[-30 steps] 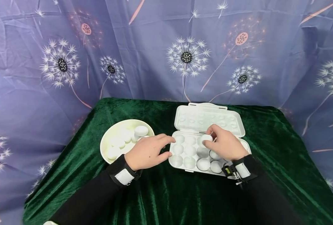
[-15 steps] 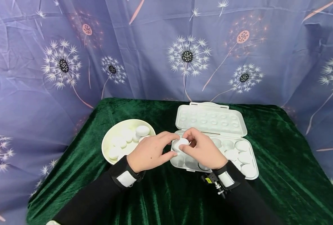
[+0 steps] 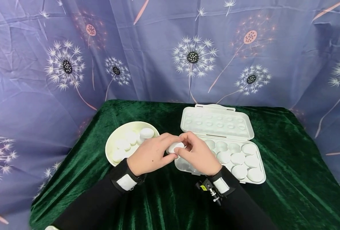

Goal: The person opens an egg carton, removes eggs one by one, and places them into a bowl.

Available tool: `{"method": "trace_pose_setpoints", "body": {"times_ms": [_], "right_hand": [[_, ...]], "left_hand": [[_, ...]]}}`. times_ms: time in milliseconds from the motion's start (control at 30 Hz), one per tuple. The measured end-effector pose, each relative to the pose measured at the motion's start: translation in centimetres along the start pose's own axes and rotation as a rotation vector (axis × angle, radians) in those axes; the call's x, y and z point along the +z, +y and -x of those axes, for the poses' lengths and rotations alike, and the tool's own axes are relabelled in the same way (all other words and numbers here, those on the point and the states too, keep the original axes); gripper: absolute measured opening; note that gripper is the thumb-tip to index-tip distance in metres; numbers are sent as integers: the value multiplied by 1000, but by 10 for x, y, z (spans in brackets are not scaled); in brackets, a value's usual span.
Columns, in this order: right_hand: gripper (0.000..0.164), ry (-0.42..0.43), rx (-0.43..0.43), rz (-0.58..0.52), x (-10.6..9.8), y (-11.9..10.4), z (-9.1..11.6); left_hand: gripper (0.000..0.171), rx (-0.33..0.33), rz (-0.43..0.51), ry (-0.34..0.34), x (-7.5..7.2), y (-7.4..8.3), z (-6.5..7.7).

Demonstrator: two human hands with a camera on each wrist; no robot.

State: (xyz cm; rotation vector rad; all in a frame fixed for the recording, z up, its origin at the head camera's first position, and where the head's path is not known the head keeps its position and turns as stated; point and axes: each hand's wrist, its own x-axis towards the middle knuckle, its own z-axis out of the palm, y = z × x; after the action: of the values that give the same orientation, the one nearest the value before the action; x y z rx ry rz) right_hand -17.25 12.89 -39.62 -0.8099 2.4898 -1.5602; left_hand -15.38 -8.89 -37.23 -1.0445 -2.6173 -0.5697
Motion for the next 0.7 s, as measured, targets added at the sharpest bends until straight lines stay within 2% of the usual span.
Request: {"method": "trace_pose_setpoints", "body": {"times_ms": [167,267,400,567,700], "right_hand": [[17,-4,-25,-22,5,0,-3],[17,4,-41,-34,6,0,-3],[17,17,-49,-40,6,2,-3],[16,33,-35,-21,5,6,0],[11,37,-6,14,4,9,3]], "left_hand": [[46,-2,-26,-21,-9,-5,1],[40,-38,-46,-20,-17,-11,2],[38,-138,-73,-24,-32,-30,3],[39,-277,-108,-82,-47,-67,8],[39,-398,-96,-136,-53,-93,13]]}}
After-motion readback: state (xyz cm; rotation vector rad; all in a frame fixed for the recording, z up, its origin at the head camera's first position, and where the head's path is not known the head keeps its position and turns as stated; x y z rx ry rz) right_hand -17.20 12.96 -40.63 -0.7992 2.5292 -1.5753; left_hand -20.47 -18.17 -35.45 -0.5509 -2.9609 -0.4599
